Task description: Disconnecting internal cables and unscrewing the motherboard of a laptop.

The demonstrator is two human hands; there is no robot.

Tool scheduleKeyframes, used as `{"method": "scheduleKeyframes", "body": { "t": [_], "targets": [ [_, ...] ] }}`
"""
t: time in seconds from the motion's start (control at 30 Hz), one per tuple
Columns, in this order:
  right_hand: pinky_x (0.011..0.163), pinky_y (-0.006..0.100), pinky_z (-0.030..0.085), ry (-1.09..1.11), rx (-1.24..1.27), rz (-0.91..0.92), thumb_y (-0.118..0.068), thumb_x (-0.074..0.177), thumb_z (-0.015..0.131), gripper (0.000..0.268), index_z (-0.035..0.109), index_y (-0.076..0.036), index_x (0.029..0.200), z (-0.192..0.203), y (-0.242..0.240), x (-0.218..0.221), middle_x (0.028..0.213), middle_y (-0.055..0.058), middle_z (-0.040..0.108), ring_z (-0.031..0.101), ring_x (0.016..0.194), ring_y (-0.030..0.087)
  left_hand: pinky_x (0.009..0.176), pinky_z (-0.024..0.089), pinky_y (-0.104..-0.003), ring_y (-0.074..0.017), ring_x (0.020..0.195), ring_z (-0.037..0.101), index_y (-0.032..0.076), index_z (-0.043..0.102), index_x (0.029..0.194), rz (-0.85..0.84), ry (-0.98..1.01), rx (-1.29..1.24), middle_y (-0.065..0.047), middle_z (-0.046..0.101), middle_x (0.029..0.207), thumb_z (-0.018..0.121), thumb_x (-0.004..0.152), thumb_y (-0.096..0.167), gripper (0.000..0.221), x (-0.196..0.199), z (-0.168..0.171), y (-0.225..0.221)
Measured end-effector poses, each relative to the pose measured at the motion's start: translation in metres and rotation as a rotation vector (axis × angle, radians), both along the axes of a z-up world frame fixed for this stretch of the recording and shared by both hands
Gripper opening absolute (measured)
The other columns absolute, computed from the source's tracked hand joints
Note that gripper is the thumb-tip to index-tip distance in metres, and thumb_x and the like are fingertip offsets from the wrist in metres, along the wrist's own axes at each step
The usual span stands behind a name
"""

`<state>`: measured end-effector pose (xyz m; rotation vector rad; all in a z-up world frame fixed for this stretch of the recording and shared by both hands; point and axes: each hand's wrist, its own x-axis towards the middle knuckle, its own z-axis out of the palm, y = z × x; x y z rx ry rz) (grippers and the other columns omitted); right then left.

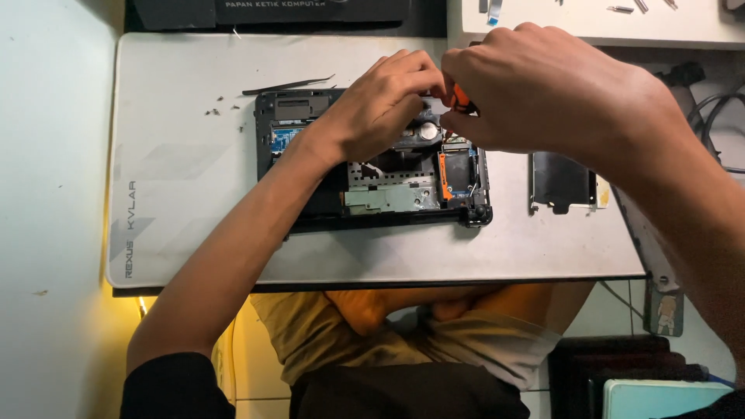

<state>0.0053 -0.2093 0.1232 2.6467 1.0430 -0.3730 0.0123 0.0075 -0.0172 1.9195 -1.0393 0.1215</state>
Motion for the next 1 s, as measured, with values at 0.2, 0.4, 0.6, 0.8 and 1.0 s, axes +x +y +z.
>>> {"method": "scheduleKeyframes", "body": {
  "t": [0.2, 0.4, 0.6, 0.8, 1.0],
  "targets": [
    [0.041, 0.045, 0.059, -0.019, 0.134, -0.085, -0.042, 0.108, 0.091, 0.033, 0.082, -0.014, 0.122, 0.016, -0.027, 0.002, 0.088, 0.013, 0.089, 0.079, 0.048, 0.031, 0.103, 0.05, -0.047, -0.0309, 0.113, 0.062, 0.009, 0.085, 0.107, 0.029, 0.031, 0.048, -0.009, 0.069, 0.118, 0.056, 0.101, 0.017, 0.03, -0.003, 0.005, 0.005],
    [0.06, 0.035, 0.05, -0.014, 0.972, 0.153, 0.01, 0.11, 0.106, 0.041, 0.074, 0.019, 0.134, -0.05, -0.069, 0.021, 0.108, 0.028, 0.079, 0.068, 0.076, 0.028, 0.08, 0.051, -0.032, -0.0159, 0.085, 0.061, 0.006, 0.077, 0.11, 0.016, 0.055, -0.252, -0.003, 0.071, 0.097, 0.065, 0.12, 0.034, 0.033, 0.002, 0.012, 0.009],
    [0.082, 0.034, 0.056, 0.085, 1.302, 0.086, 0.014, 0.113, 0.097, 0.039, 0.061, 0.014, 0.13, -0.135, -0.035, 0.017, 0.113, 0.023, 0.071, 0.065, 0.089, 0.025, 0.073, 0.05, -0.025, -0.0087, 0.076, 0.06, 0.01, 0.081, 0.099, 0.112, 0.194, -0.479, 0.002, 0.071, 0.083, 0.073, 0.111, 0.041, 0.035, 0.007, 0.02, 0.022],
    [0.097, 0.041, 0.072, 0.154, 1.277, 0.21, 0.005, 0.095, 0.097, 0.055, 0.067, 0.013, 0.141, -0.128, -0.001, -0.026, 0.127, 0.028, 0.084, 0.085, 0.108, 0.033, 0.055, 0.051, -0.028, -0.012, 0.059, 0.067, 0.013, 0.063, 0.097, 0.244, 0.039, -0.286, -0.003, 0.076, 0.079, 0.051, 0.118, 0.041, 0.037, -0.039, 0.052, 0.032],
    [0.078, 0.036, 0.047, -0.006, 1.081, 0.295, 0.004, 0.106, 0.091, 0.012, 0.081, -0.003, 0.107, -0.122, 0.019, -0.018, 0.103, 0.01, 0.085, 0.064, 0.079, 0.018, 0.058, 0.039, -0.023, -0.0056, 0.062, 0.038, 0.02, 0.051, 0.086, 0.509, 0.422, -0.527, 0.008, 0.045, 0.075, 0.063, 0.116, 0.032, 0.034, -0.142, 0.027, 0.149]
  ]
}}
